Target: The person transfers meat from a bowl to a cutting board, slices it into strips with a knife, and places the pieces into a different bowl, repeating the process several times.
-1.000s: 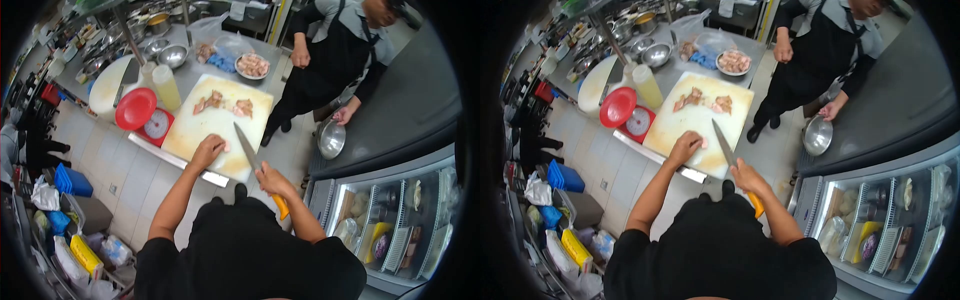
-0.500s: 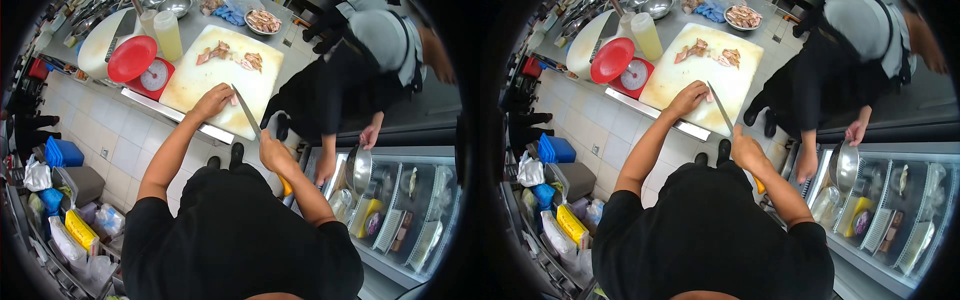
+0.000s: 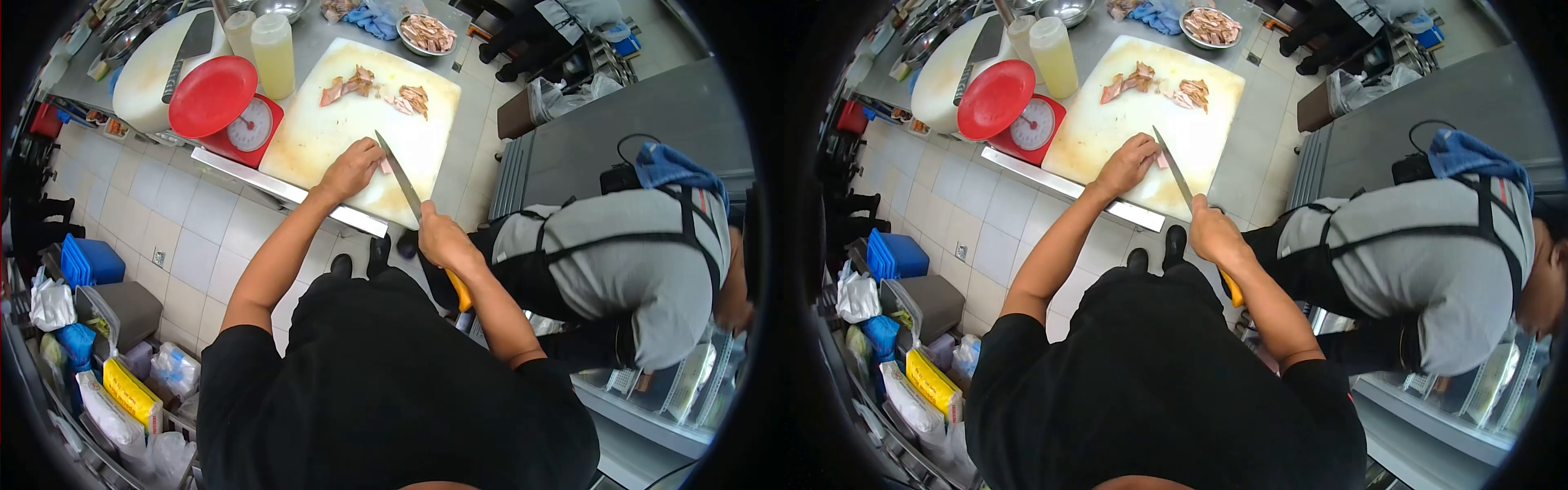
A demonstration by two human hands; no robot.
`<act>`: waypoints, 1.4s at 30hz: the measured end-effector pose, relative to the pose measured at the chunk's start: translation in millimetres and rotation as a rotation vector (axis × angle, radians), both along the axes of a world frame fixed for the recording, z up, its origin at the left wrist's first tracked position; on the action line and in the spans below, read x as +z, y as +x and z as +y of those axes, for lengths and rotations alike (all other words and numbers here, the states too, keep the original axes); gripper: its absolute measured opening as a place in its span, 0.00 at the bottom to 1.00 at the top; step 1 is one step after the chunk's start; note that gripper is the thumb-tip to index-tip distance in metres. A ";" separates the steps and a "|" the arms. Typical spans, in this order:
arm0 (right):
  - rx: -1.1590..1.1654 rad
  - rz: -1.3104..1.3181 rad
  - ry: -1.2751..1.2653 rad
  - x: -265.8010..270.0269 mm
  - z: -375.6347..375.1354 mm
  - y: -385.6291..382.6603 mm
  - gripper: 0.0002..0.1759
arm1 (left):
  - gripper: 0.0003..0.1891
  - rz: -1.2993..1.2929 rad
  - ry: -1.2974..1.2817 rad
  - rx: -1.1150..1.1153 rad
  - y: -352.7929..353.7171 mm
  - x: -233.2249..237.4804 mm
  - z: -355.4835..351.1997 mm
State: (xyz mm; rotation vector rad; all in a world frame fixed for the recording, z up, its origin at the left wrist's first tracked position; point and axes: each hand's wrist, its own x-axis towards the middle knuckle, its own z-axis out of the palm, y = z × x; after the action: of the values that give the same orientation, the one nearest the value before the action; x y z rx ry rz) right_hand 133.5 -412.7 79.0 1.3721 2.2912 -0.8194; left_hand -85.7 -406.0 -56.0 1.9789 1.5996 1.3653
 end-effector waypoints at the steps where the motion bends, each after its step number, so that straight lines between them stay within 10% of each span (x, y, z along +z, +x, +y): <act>1: 0.017 -0.010 -0.008 7.6 -1.9 0.8 0.11 | 0.08 0.006 0.014 -0.003 0.2 0.0 -0.3; 42: 0.162 0.080 -0.023 -2.1 33.7 44.5 0.13 | 0.06 -0.024 -0.072 0.073 2.9 6.7 -5.0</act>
State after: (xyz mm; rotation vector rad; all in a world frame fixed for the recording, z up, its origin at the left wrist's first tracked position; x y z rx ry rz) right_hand 178.0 -378.9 76.9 1.1448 2.4078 -0.8595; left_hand -82.8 -411.0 -49.3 1.8726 1.7015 1.3326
